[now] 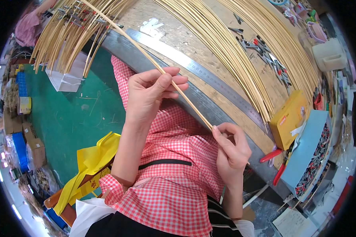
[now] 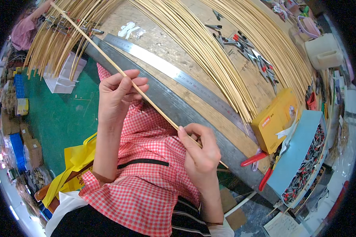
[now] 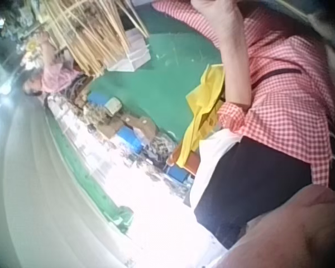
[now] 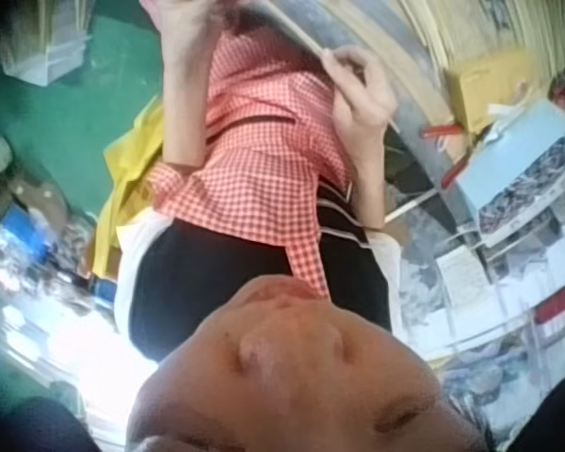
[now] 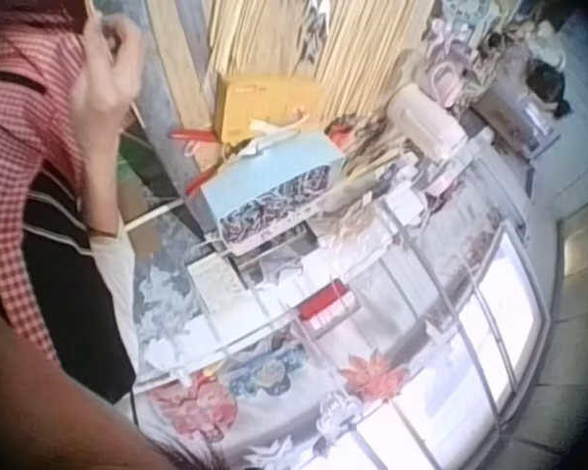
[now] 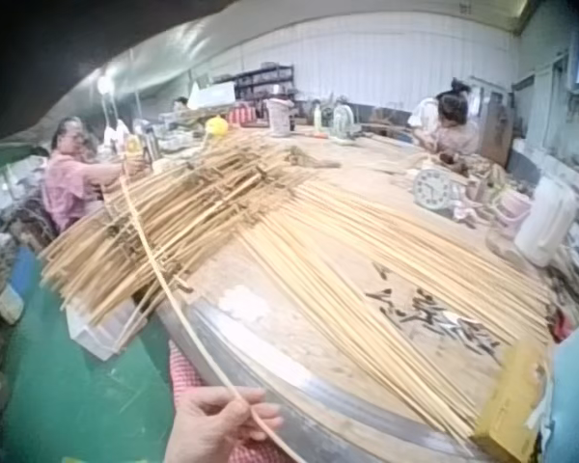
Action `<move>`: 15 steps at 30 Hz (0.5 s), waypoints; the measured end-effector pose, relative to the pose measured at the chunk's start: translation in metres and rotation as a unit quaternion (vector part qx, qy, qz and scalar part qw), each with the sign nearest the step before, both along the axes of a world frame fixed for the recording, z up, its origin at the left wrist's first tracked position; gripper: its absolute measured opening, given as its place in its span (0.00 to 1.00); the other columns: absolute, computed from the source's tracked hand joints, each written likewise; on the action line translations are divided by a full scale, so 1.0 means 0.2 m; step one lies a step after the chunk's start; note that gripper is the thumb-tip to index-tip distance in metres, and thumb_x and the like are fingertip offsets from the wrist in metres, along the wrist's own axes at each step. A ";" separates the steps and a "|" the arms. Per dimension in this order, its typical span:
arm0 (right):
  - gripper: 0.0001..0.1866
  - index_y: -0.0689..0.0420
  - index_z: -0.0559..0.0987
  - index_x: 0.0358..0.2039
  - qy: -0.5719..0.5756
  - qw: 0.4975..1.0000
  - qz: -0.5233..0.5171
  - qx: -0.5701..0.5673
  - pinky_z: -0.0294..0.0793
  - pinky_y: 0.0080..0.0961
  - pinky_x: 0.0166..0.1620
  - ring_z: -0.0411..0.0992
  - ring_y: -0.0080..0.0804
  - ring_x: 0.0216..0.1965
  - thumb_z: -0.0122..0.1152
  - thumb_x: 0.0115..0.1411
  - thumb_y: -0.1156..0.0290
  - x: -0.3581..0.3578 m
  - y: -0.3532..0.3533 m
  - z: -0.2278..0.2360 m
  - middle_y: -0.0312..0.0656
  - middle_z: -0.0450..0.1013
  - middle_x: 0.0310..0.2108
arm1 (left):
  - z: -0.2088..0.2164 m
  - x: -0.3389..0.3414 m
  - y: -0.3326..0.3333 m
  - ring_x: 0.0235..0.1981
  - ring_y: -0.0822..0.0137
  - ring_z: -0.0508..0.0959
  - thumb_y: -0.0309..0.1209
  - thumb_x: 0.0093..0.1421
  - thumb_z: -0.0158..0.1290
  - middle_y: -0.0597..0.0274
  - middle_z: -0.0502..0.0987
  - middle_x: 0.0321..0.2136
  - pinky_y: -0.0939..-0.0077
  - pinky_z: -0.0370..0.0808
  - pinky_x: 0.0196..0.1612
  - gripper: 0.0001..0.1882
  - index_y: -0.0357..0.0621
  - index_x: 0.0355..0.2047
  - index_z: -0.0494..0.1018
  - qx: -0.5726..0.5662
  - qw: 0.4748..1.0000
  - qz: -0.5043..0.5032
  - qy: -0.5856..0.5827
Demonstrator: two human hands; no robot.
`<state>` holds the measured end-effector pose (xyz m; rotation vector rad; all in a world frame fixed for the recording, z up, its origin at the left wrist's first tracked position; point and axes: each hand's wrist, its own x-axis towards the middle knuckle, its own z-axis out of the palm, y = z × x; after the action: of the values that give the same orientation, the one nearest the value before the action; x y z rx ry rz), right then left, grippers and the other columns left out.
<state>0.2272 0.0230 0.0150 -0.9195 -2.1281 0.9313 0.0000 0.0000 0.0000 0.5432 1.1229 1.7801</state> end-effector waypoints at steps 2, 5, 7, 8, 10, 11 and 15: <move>0.17 0.63 0.80 0.37 0.006 1.000 0.006 -0.003 0.70 0.22 0.33 0.71 0.37 0.32 0.52 0.48 0.91 0.00 0.00 0.01 0.46 0.72 0.34 | 0.01 -0.01 -0.01 0.32 0.59 0.82 0.26 0.61 0.52 0.45 0.80 0.32 0.81 0.80 0.29 0.13 0.26 0.41 0.73 0.001 1.000 -0.009 -0.010; 0.14 0.64 0.79 0.36 0.009 0.998 0.037 -0.050 0.71 0.25 0.33 0.72 0.38 0.32 0.53 0.49 0.89 0.02 0.02 0.03 0.48 0.72 0.34 | 0.01 0.00 -0.01 0.31 0.59 0.82 0.26 0.61 0.51 0.45 0.80 0.30 0.81 0.80 0.29 0.11 0.27 0.39 0.74 0.009 1.000 -0.014 0.019; 0.13 0.64 0.78 0.37 -0.018 0.999 0.027 -0.019 0.72 0.28 0.35 0.73 0.40 0.33 0.54 0.50 0.87 0.05 0.08 0.03 0.49 0.72 0.35 | 0.02 0.02 -0.02 0.30 0.59 0.83 0.25 0.61 0.52 0.45 0.80 0.29 0.80 0.80 0.29 0.10 0.26 0.37 0.74 0.010 1.000 -0.015 0.025; 0.12 0.64 0.77 0.37 -0.032 0.999 0.024 -0.004 0.72 0.29 0.36 0.73 0.41 0.34 0.54 0.51 0.86 0.06 0.12 0.03 0.49 0.72 0.36 | 0.03 0.02 -0.02 0.29 0.59 0.83 0.25 0.60 0.52 0.45 0.80 0.29 0.80 0.80 0.29 0.10 0.27 0.37 0.74 0.010 0.999 -0.021 0.026; 0.11 0.64 0.76 0.37 -0.069 0.994 -0.024 0.078 0.72 0.32 0.38 0.73 0.43 0.36 0.55 0.51 0.85 0.08 0.23 0.00 0.49 0.72 0.36 | 0.06 0.04 -0.02 0.30 0.59 0.83 0.24 0.60 0.53 0.46 0.80 0.29 0.80 0.80 0.29 0.09 0.27 0.35 0.75 -0.005 0.999 -0.032 0.036; 0.11 0.64 0.76 0.37 -0.087 0.988 -0.047 0.120 0.72 0.33 0.39 0.72 0.44 0.37 0.56 0.52 0.84 0.08 0.29 -0.01 0.49 0.72 0.36 | 0.06 0.05 -0.02 0.30 0.60 0.82 0.25 0.60 0.53 0.46 0.80 0.29 0.80 0.80 0.29 0.09 0.27 0.35 0.75 -0.009 0.998 -0.039 0.040; 0.05 0.63 0.74 0.31 -0.196 0.954 -0.105 0.199 0.71 0.36 0.39 0.71 0.45 0.36 0.55 0.52 0.82 0.03 0.44 -0.03 0.48 0.70 0.33 | 0.07 0.09 -0.01 0.30 0.61 0.82 0.26 0.59 0.54 0.48 0.80 0.29 0.81 0.80 0.29 0.10 0.28 0.35 0.76 -0.018 0.996 -0.065 0.055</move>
<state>0.2331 0.1118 0.0100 -1.1562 -2.3608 0.2036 0.0184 -0.0019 0.0138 0.6842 1.1649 1.6319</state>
